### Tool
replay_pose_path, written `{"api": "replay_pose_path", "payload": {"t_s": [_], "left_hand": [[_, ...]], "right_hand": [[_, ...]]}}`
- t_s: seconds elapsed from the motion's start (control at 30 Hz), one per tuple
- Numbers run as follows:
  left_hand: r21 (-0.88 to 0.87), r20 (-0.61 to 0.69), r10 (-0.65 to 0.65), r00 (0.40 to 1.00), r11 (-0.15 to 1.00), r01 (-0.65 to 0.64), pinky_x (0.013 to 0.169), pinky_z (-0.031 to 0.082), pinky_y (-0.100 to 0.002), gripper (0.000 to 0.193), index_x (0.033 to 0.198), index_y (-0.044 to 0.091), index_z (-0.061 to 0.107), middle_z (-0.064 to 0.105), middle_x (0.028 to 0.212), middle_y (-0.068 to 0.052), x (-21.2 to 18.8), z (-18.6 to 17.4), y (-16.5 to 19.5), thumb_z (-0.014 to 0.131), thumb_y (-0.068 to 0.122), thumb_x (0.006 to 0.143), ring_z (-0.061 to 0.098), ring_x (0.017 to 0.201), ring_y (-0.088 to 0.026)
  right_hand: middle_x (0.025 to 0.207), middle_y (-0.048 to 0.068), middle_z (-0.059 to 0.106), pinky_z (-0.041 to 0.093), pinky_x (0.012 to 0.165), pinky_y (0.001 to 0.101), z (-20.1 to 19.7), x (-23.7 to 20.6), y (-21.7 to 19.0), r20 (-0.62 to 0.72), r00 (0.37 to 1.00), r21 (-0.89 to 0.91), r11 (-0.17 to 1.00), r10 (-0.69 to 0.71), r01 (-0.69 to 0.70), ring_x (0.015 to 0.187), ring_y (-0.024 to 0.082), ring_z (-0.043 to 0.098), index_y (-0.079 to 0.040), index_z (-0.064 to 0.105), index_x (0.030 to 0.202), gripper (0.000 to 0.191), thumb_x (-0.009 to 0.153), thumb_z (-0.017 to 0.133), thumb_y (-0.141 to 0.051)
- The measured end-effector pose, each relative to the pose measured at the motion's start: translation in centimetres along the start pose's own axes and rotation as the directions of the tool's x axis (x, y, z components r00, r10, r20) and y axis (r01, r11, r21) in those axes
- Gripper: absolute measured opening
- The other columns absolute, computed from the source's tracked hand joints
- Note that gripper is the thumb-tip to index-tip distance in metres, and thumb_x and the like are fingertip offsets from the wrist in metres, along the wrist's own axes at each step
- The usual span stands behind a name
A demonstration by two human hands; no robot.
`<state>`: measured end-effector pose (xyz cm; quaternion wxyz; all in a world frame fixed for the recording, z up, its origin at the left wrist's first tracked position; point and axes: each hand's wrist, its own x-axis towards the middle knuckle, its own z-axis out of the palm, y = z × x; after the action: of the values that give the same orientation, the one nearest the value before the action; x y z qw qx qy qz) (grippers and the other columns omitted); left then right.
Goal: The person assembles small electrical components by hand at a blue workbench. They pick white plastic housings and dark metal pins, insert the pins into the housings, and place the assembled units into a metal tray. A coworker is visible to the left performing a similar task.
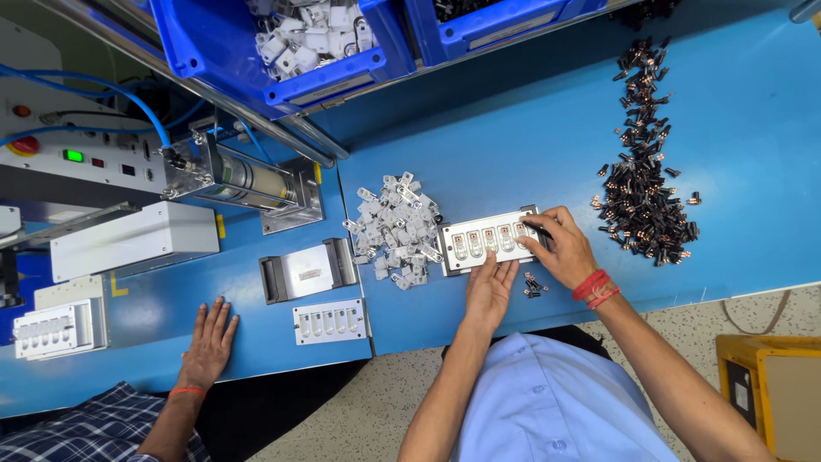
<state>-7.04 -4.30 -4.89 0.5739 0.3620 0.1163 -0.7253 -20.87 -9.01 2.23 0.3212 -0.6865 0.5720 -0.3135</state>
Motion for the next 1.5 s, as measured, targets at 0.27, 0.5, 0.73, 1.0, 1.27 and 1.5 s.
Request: {"api": "replay_pose_path", "payload": {"t_s": [0.27, 0.5, 0.73, 1.0, 1.27, 1.5], "left_hand": [[0.049, -0.027, 0.029, 0.999, 0.998, -0.028, 0.109, 0.049, -0.043, 0.043, 0.138, 0.005, 0.048, 0.062, 0.135, -0.015, -0.4, -0.5, -0.3, 0.065, 0.014, 0.099, 0.062, 0.127, -0.03], [0.104, 0.135, 0.369, 0.92, 0.918, -0.383, 0.107, 0.055, -0.051, 0.051, 0.146, -0.001, 0.039, 0.059, 0.14, -0.023, -3.8, -3.9, 7.2, 0.056, 0.014, 0.1, 0.064, 0.124, -0.033], [0.364, -0.183, 0.646, 0.741, 0.745, -0.559, 0.085, 0.055, -0.044, 0.044, 0.134, -0.004, 0.046, 0.062, 0.129, -0.023, -6.0, -8.8, 24.0, 0.056, 0.025, 0.102, 0.067, 0.112, -0.034], [0.274, -0.181, 0.644, 0.743, 0.759, -0.591, 0.108, 0.049, -0.039, 0.057, 0.152, -0.012, 0.031, 0.046, 0.15, -0.036, -8.0, -11.3, 24.4, 0.05, 0.008, 0.103, 0.054, 0.138, -0.04], [0.645, 0.313, 0.506, 0.804, -0.735, 0.211, 0.123, 0.012, -0.052, 0.094, 0.148, 0.007, 0.037, 0.037, 0.155, -0.022, -11.3, -13.8, 22.9, 0.058, -0.019, 0.061, 0.026, 0.149, -0.04], [0.714, 0.259, 0.361, 0.896, -0.697, 0.074, 0.12, 0.03, -0.051, 0.08, 0.134, 0.001, 0.045, 0.051, 0.129, -0.022, -13.0, -10.5, 23.2, 0.078, 0.01, 0.062, 0.046, 0.131, -0.038]], "right_hand": [[0.111, 0.01, 0.058, 0.06, 0.073, 0.0279, -0.2, -1.7, 2.3, -0.017, 0.999, 0.197, 0.98, 0.04, -0.036, 0.096, 0.02, 0.064, -0.01, 0.062, 0.135, 0.051, 0.088, 0.075, -0.025], [0.103, 0.01, 0.065, 0.049, 0.077, 0.0308, -1.6, -8.3, 7.2, -0.206, 0.978, -0.082, 0.996, 0.029, -0.046, 0.089, 0.02, 0.061, -0.008, 0.069, 0.128, 0.031, 0.1, 0.073, -0.021], [0.096, 0.002, 0.068, 0.047, 0.069, 0.031, 0.1, -10.2, 8.1, -0.26, 0.955, -0.221, 0.954, 0.141, -0.201, 0.07, 0.015, 0.06, -0.015, 0.073, 0.12, 0.017, 0.109, 0.071, -0.028], [0.095, 0.001, 0.068, 0.046, 0.063, 0.0268, 0.7, -10.3, 7.9, -0.255, 0.962, -0.29, 0.942, 0.094, -0.169, 0.068, 0.012, 0.059, -0.017, 0.075, 0.12, 0.017, 0.112, 0.072, -0.031], [0.094, 0.0, 0.069, 0.045, 0.058, 0.0273, 0.3, -10.8, 9.1, -0.179, 0.971, -0.274, 0.94, 0.158, -0.204, 0.064, 0.012, 0.057, -0.019, 0.075, 0.122, 0.02, 0.108, 0.071, -0.032], [0.101, 0.0, 0.069, 0.048, 0.064, 0.0289, -0.8, -10.6, 9.4, -0.123, 0.984, -0.23, 0.961, 0.131, -0.157, 0.067, 0.014, 0.061, -0.021, 0.073, 0.125, 0.026, 0.104, 0.067, -0.033]]}}
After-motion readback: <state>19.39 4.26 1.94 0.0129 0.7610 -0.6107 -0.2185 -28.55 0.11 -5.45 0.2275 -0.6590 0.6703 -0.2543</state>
